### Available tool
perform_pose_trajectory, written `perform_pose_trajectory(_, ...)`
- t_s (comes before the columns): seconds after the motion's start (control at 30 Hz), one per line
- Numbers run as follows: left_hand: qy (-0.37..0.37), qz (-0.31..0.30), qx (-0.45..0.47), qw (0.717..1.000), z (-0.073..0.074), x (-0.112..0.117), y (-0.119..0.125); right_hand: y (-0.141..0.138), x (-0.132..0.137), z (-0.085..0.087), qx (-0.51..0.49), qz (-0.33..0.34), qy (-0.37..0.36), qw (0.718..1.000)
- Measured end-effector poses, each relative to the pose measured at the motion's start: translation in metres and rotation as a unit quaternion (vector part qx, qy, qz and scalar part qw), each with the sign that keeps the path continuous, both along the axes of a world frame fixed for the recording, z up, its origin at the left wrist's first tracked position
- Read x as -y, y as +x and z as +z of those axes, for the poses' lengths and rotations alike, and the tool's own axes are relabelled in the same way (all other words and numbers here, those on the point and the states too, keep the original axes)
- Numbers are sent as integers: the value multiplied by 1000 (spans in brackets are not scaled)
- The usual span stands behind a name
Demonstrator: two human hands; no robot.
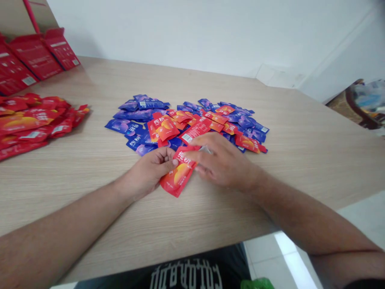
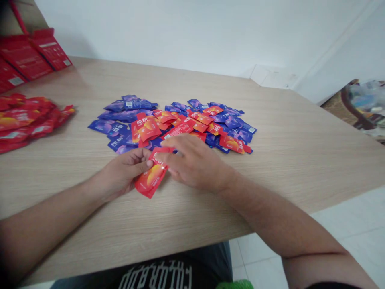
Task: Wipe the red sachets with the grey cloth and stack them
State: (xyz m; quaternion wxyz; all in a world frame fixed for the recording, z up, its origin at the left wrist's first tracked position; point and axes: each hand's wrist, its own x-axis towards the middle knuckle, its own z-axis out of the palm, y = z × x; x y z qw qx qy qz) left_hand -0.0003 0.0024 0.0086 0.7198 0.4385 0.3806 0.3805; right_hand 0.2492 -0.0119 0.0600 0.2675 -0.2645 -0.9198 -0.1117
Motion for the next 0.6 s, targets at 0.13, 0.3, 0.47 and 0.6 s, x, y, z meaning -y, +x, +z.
perform_pose_trajectory(0.13, 29, 48, -28, 998, -3, -4, -1, 36, -12, 23, 8, -168, -146, 975)
perform_pose_trajectory(0.3, 89, 54, -61, 993, -7, -5, 1, 51, -19, 18, 149, -300, -284, 898)
perform_pose_trajectory(0.47, 115, 42, -76, 990, -7, -5, 0, 48, -13, 14, 142, -282, -327, 891)
perform_pose_trajectory(0.6, 128, 34, -89, 987, -10, -6, -3, 50, -3, 14, 127, -269, -345, 890)
